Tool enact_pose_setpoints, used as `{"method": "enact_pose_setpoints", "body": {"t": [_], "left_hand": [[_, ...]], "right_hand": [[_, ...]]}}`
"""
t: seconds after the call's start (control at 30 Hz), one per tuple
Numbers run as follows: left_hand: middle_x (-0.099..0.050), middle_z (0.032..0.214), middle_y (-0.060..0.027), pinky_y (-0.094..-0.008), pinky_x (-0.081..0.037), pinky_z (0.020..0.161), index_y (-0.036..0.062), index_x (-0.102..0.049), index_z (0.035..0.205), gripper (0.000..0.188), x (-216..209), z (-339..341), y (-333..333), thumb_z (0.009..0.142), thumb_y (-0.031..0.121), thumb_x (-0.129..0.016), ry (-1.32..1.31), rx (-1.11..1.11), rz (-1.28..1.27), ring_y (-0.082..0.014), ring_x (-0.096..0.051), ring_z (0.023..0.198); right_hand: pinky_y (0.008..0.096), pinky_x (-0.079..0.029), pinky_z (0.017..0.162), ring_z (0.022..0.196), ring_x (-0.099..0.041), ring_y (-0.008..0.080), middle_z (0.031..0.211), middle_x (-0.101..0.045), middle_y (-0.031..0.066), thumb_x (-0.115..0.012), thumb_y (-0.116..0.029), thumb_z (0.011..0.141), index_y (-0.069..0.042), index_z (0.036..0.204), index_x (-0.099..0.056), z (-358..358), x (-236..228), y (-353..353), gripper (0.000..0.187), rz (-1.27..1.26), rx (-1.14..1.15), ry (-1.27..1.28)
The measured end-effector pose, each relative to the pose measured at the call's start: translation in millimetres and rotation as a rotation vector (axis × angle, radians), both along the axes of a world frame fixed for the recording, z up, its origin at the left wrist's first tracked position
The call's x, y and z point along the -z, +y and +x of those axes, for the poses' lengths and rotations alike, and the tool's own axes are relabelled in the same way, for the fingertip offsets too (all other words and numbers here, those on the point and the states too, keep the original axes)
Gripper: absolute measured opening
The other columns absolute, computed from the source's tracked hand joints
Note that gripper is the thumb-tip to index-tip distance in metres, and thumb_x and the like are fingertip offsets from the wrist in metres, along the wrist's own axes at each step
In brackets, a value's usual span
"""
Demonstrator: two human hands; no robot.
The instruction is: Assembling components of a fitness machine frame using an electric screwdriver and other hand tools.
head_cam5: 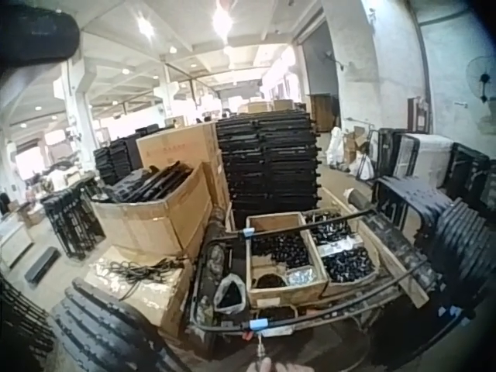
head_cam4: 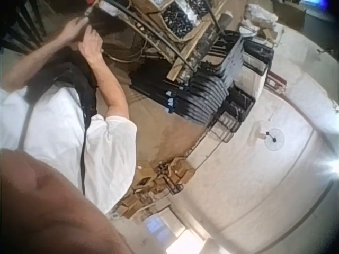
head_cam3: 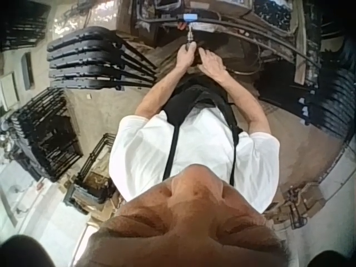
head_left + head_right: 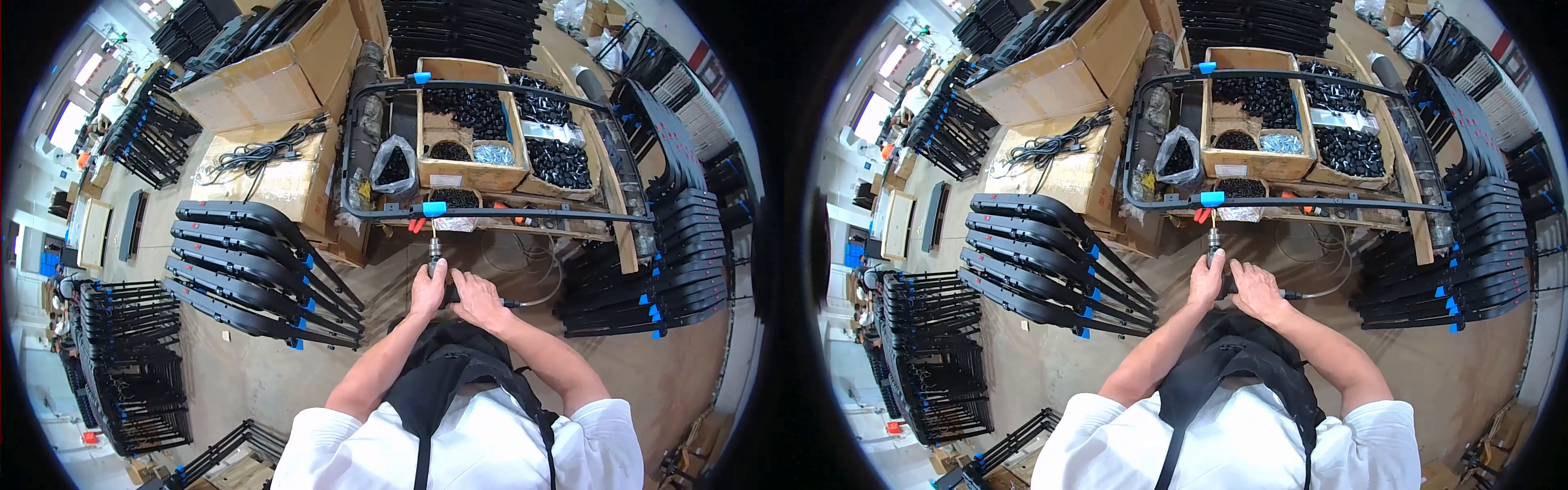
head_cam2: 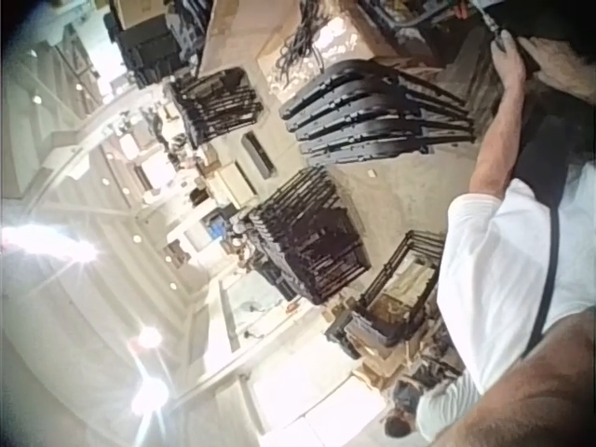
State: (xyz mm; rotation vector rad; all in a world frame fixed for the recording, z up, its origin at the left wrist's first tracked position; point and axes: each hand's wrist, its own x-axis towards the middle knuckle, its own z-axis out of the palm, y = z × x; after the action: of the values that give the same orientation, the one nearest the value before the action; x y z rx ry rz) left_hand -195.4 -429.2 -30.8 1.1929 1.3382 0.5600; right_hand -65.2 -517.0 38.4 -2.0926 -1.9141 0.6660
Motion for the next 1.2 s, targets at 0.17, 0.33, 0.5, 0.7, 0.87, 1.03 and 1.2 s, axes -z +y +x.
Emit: {"method": "enact_pose_setpoints", "body": {"t": [0.17, 0.33, 0.5, 0.7, 0.87, 1.03, 1.2], "left_hand": [[-0.065, 0.087, -0.0074, -0.0383, -0.050, 0.076, -0.0010, -0.066, 0.105, 0.051, -5, -1, 1, 0.105, 0.050, -0.066, 0.070, 0.038, 0.065, -0.0183, -0.057, 0.081], [-0.065, 0.087, -0.0066, -0.0380, -0.050, 0.076, -0.0014, -0.066, 0.105, 0.052, -4, 0, 2, 0.104, 0.050, -0.067, 0.047, 0.037, 0.053, -0.0186, -0.056, 0.081], [-0.063, 0.087, -0.0066, -0.0377, -0.049, 0.077, -0.0016, -0.066, 0.106, 0.053, -10, -1, 2, 0.104, 0.051, -0.067, 0.029, 0.012, -0.005, -0.0180, -0.055, 0.082], [-0.064, 0.089, -0.0069, -0.0393, -0.049, 0.079, -0.0012, -0.066, 0.106, 0.054, -22, 2, 4, 0.104, 0.052, -0.067, 0.022, 0.018, -0.022, -0.0194, -0.056, 0.083], [-0.066, 0.092, -0.0086, -0.0401, -0.050, 0.080, -0.0010, -0.066, 0.109, 0.055, -6, 3, 8, 0.103, 0.053, -0.068, 0.017, 0.017, -0.013, -0.0205, -0.057, 0.085], [-0.066, 0.092, -0.0089, -0.0403, -0.051, 0.080, -0.0008, -0.065, 0.112, 0.055, -6, 6, 14, 0.103, 0.053, -0.069, 0.056, 0.044, -0.002, -0.0200, -0.059, 0.086], [-0.068, 0.095, -0.0097, -0.0411, -0.053, 0.080, -0.0015, -0.064, 0.116, 0.055, 0, 10, 19, 0.103, 0.052, -0.068, 0.057, 0.039, 0.019, -0.0208, -0.061, 0.085]], "right_hand": [[0.0521, -0.056, 0.098, 0.114, -0.067, 0.0435, 0.118, -0.068, 0.0253, -0.084, -0.022, 0.078, 0.003, 0.141, -0.050, 1, 4, -2, 0.076, 0.029, -0.001, 0.012], [0.0522, -0.056, 0.097, 0.113, -0.068, 0.0437, 0.118, -0.069, 0.0253, -0.084, -0.023, 0.079, 0.003, 0.141, -0.050, 3, 6, -2, 0.075, 0.042, -0.011, 0.012], [0.0519, -0.056, 0.097, 0.112, -0.068, 0.0435, 0.117, -0.069, 0.0247, -0.085, -0.024, 0.079, 0.003, 0.139, -0.050, 3, 10, -1, 0.074, 0.059, -0.022, 0.002], [0.0512, -0.057, 0.095, 0.110, -0.069, 0.0428, 0.114, -0.070, 0.0247, -0.086, -0.026, 0.079, 0.002, 0.135, -0.051, 5, 6, 2, 0.071, 0.040, 0.017, 0.009], [0.0527, -0.057, 0.093, 0.105, -0.071, 0.0458, 0.107, -0.073, 0.0273, -0.085, -0.025, 0.078, 0.003, 0.135, -0.049, 9, 13, 6, 0.073, 0.028, 0.010, 0.060], [0.0517, -0.058, 0.093, 0.106, -0.072, 0.0448, 0.109, -0.074, 0.0284, -0.086, -0.024, 0.080, 0.006, 0.142, -0.045, 10, 3, 15, 0.080, -0.054, 0.004, 0.021], [0.0509, -0.058, 0.093, 0.106, -0.073, 0.0447, 0.109, -0.074, 0.0294, -0.086, -0.024, 0.079, 0.007, 0.148, -0.041, 12, -2, 20, 0.088, -0.039, 0.002, 0.015]]}}
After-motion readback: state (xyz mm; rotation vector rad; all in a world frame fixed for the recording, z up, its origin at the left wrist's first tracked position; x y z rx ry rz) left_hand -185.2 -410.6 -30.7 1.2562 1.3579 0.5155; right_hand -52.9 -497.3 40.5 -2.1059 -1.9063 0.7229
